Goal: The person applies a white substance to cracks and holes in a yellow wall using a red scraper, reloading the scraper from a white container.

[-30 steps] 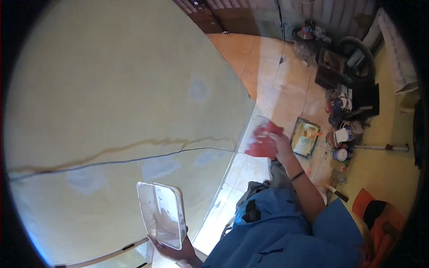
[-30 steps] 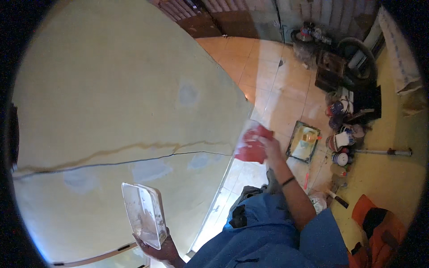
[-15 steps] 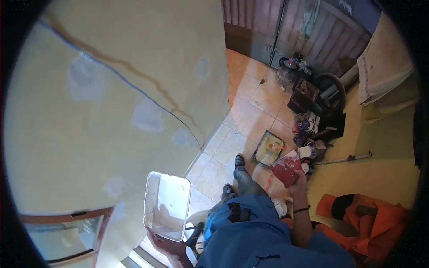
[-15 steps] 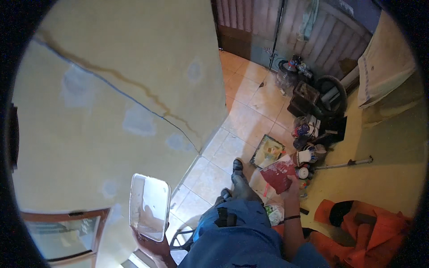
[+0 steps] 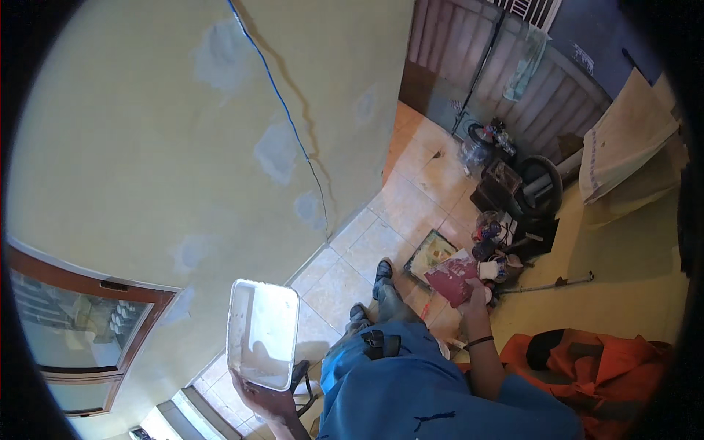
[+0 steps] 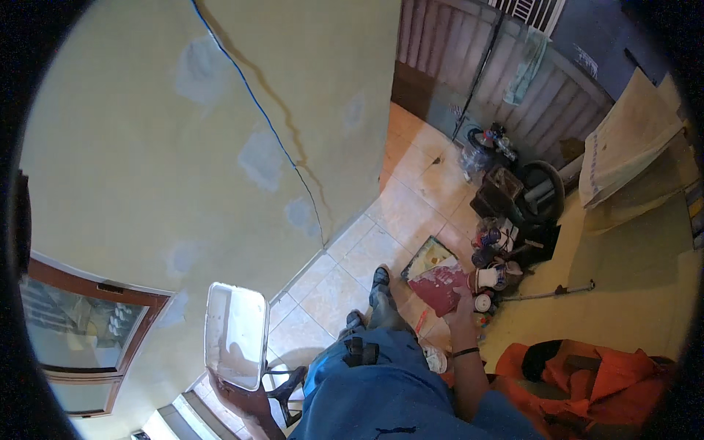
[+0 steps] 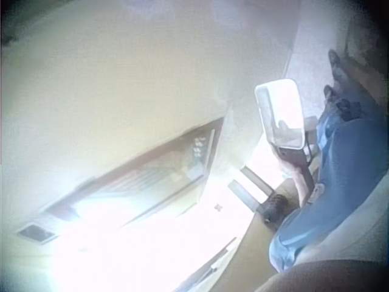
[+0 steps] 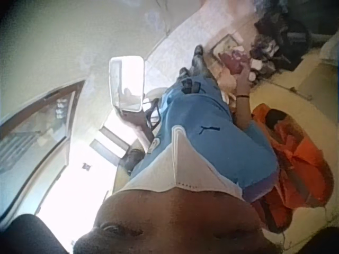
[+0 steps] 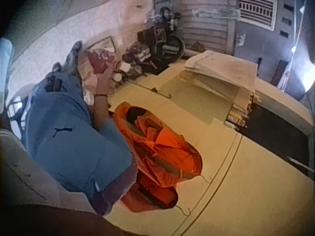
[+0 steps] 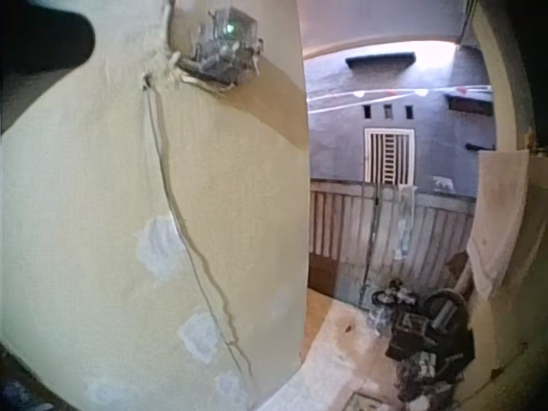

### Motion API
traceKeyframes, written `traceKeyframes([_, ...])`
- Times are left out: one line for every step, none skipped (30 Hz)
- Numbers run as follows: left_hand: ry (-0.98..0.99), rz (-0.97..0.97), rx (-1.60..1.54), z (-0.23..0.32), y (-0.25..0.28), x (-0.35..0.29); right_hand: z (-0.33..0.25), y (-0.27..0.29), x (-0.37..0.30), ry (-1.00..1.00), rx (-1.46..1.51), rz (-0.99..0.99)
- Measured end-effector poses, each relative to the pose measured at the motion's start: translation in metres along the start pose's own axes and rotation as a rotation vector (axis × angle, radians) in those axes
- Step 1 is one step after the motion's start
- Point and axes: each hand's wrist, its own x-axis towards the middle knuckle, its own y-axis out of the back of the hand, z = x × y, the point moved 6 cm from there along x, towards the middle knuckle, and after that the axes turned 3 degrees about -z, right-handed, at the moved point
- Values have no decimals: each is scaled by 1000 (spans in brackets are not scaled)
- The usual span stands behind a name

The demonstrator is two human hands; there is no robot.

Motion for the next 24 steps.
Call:
traceKeyframes([8, 23, -18, 4, 1, -7, 5, -13, -2, -57, 28, -75])
traceKeyframes([19, 41, -38, 8, 2, -10, 10, -29, -7, -108, 57, -151])
traceKeyframes([3, 34, -48, 12, 1, -14, 12, -39, -11, -108, 62, -171])
traceKeyframes([-3, 15, -92, 11, 1, -11, 13, -43, -14, -82, 31, -157])
traceKeyframes([-7, -4, -136, 8, 2, -7, 13, -45, -15, -56, 1, -142])
traceKeyframes([-12, -23, -154, 6, 7, -4, 12, -47, -14, -37, 6, -160])
traceKeyframes([-8, -66, -135, 7, 7, -8, 7, -47, -15, -16, -7, -180])
traceKeyframes([-6, -107, -117, 7, 6, -12, 3, -49, -15, 4, -20, -200])
traceKeyframes([-52, -110, -142, 7, 7, -17, -2, -53, -12, 14, -9, -222])
traceKeyframes([-62, -123, -151, 8, 12, -19, -3, -54, -12, -2, -17, -207])
traceKeyframes([-44, -93, -123, 8, 19, -20, -4, -56, -11, -20, -27, -195])
traceKeyframes([-25, -58, -97, 9, 27, -22, -3, -66, -13, -15, -24, -214])
traceKeyframes([-32, -43, -82, 13, 32, -24, 0, -77, -18, -16, -31, -199])
traceKeyframes([-41, -39, -84, 16, 37, -28, 2, -87, -18, -19, -39, -187])
traceKeyframes([-36, -50, -83, 15, 34, -30, 2, -83, -11, -2, -37, -194])
traceKeyframes([-31, -56, -76, 13, 30, -34, 8, -69, 5, -77, -9, -167])
traceKeyframes([-37, -49, -77, 13, 32, -38, 16, -69, 13, -168, 10, -150])
traceKeyframes([-44, -45, -82, 13, 33, -41, 17, -70, 21, -171, 1, -160])
traceKeyframes([-50, -38, -79, 11, 33, -44, 22, -80, 22, -138, -31, -279])
traceKeyframes([-63, -20, -90, 11, 38, -51, 25, -102, 13, -116, -73, -408])
traceKeyframes([-71, -10, -93, 9, 38, -58, 27, -115, 6, -158, -51, -405])
traceKeyframes([-82, -10, -102, 11, 37, -62, 29, -125, -1, -166, -66, -418])
traceKeyframes([-92, -9, -108, 13, 38, -65, 28, -134, -7, -168, -78, -430])
traceKeyframes([-98, -7, -116, 15, 37, -69, 25, -140, -9, -165, -89, -442])
